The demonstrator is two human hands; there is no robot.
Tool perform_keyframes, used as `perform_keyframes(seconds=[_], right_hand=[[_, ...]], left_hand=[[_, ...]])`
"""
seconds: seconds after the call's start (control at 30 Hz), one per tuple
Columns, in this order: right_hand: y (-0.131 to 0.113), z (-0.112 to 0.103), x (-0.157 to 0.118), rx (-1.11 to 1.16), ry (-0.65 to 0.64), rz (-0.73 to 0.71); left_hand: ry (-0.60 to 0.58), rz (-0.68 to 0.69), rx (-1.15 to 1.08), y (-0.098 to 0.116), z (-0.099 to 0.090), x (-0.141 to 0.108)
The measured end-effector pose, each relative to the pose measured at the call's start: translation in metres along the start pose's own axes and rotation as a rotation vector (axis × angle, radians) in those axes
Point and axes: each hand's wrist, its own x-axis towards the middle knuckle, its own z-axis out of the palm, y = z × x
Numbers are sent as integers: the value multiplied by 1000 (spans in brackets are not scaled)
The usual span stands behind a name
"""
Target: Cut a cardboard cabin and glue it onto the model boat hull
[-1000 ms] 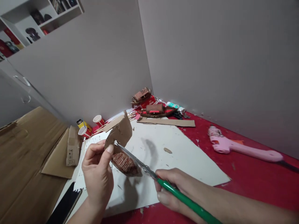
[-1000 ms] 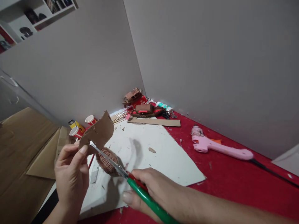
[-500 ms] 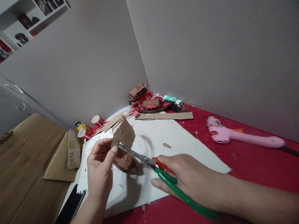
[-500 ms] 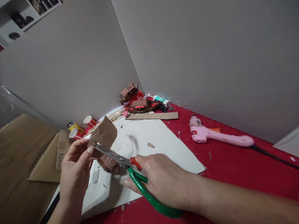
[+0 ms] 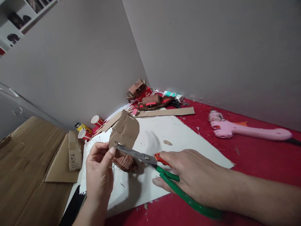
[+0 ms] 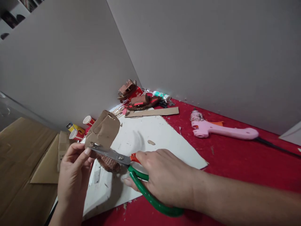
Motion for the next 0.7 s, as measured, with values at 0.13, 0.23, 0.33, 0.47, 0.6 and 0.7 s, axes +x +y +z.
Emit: perform_keyframes(seconds=[0.13,0.23,0.33,0.47,0.6,0.7], right_hand=[[2,3,0,18,30,4],[4,4,-2,43,44,-14],[5,6,-3,49,56,-22],[9,8,-1,13,94,-52],[13,7,-1,-27,135,-72],[13,3,-1,-32,118,-62]], left_hand=[[-6,-7,-10,-2,-2,1],[-7,-11,-11,-1,-2,0],[-2,-8,-1,-1,-3,-2],[-1,-3,0,-2,-4,-2],[-48,-42,-7,3,-5,2],[-159,-100,19,10,-11,8]])
